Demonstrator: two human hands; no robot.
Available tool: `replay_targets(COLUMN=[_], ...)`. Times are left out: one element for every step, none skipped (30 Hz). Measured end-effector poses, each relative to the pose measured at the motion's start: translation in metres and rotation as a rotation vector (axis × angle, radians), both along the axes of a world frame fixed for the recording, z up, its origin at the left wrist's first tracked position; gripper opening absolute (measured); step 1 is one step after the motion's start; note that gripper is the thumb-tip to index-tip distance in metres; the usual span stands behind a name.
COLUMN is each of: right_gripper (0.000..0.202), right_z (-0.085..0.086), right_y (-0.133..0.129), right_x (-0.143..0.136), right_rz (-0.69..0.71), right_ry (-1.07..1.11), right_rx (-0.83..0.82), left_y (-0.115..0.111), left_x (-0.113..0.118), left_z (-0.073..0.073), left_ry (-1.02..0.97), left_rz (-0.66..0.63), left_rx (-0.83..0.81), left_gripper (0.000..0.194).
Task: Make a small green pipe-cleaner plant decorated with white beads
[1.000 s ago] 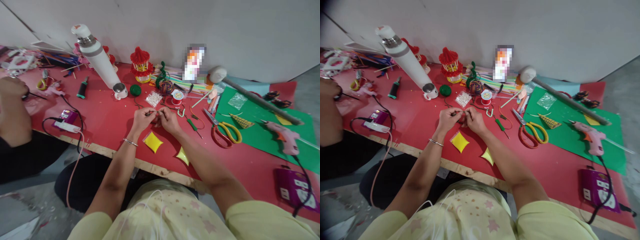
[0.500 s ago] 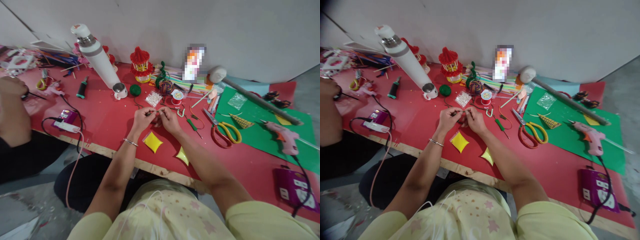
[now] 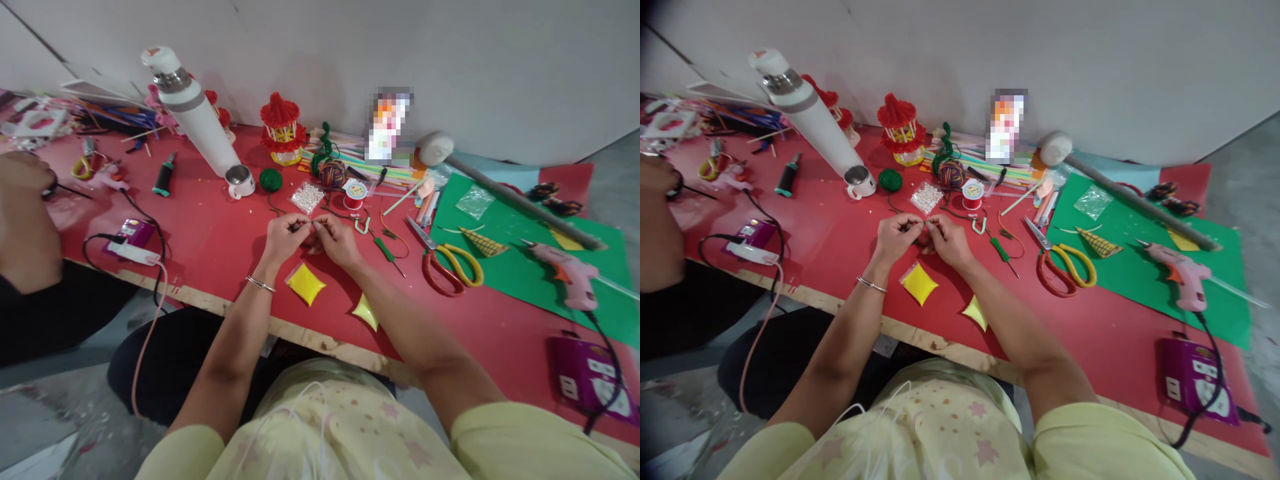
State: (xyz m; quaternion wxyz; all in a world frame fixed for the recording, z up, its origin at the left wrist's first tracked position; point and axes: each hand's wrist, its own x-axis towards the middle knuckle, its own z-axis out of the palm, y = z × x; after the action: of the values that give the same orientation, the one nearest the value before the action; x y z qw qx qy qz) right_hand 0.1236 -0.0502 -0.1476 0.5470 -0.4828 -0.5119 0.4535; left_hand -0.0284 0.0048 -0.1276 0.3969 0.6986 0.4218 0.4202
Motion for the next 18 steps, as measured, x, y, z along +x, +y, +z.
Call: replay_targets(right_gripper=[0.036,0.034,0.033,0.032,0.032,0.031,0.031,0.031,0.031,0.031,0.031,0.031,0.03,0.029,0.029,0.028,0.028,0.028], right_z=[-0.0001,-0.0001,-0.0001,0.0001,0.0002,0.0003,0.0004,0.0004,0.0005,0.0005,0.0005,0.0005,0.0006,0.0006,0.0006,0.0005,0.0004,0.0002], right_y=[0.0001,0.0001,0.0,-0.0001,-0.0003,-0.0004,-0.0006,-0.0007,-0.0008,-0.0008,-0.0008,-0.0008,-0.0008,-0.0008,-0.0008,-0.0009,-0.0009,-0.001], right_x=[0.0001,0.0003,0.0005,0.0008,0.0011,0.0014,0.0016,0.0019,0.002,0.0021,0.0022,0.0021,0.0021,0.002,0.0018,0.0017,0.0017,0.0017], right_rz=[-0.004,-0.005,-0.006,-0.006,-0.006,-0.006,-0.007,-0.008,-0.009,-0.008,-0.007,-0.006,-0.007,-0.009,-0.011,-0.014,-0.016,-0.014], right_ry=[-0.015,-0.03,-0.044,-0.056,-0.064,-0.067,-0.066,-0.063,-0.059,-0.056,-0.054,-0.055,-0.057,-0.058,-0.06,-0.062,-0.063,-0.065], right_rx=[0.002,0.007,0.015,0.025,0.034,0.041,0.045,0.046,0.044,0.042,0.04,0.039,0.038,0.037,0.038,0.039,0.041,0.042], left_y=[-0.0004,-0.0009,-0.0012,-0.0014,-0.0016,-0.0016,-0.0015,-0.0013,-0.0011,-0.0009,-0.0007,-0.0006,-0.0005,-0.0006,-0.0007,-0.0009,-0.001,-0.0011], left_x=[0.0,0.0001,0.0001,0.0001,0.0001,0.0001,0.0001,0.0001,0.0002,0.0003,0.0005,0.0007,0.001,0.0012,0.0015,0.0016,0.0017,0.0017], left_z=[0.0002,0.0003,0.0004,0.0005,0.0005,0.0006,0.0007,0.0008,0.001,0.001,0.0011,0.001,0.0008,0.0005,0.0,-0.0005,-0.0011,-0.0016], left_ry=[-0.003,-0.008,-0.015,-0.024,-0.036,-0.048,-0.057,-0.063,-0.062,-0.056,-0.043,-0.027,-0.011,0.004,0.017,0.027,0.033,0.037], left_rz=[-0.002,-0.002,-0.004,-0.008,-0.013,-0.017,-0.02,-0.02,-0.018,-0.014,-0.013,-0.011,-0.01,-0.009,-0.009,-0.008,-0.005,-0.002], left_rx=[-0.005,-0.012,-0.02,-0.028,-0.035,-0.039,-0.039,-0.035,-0.027,-0.018,-0.009,-0.001,0.006,0.01,0.011,0.011,0.011,0.014], left_gripper=[0.011,0.011,0.01,0.01,0.01,0.009,0.009,0.008,0.008,0.01,0.013,0.014,0.014,0.013,0.012,0.011,0.011,0.01])
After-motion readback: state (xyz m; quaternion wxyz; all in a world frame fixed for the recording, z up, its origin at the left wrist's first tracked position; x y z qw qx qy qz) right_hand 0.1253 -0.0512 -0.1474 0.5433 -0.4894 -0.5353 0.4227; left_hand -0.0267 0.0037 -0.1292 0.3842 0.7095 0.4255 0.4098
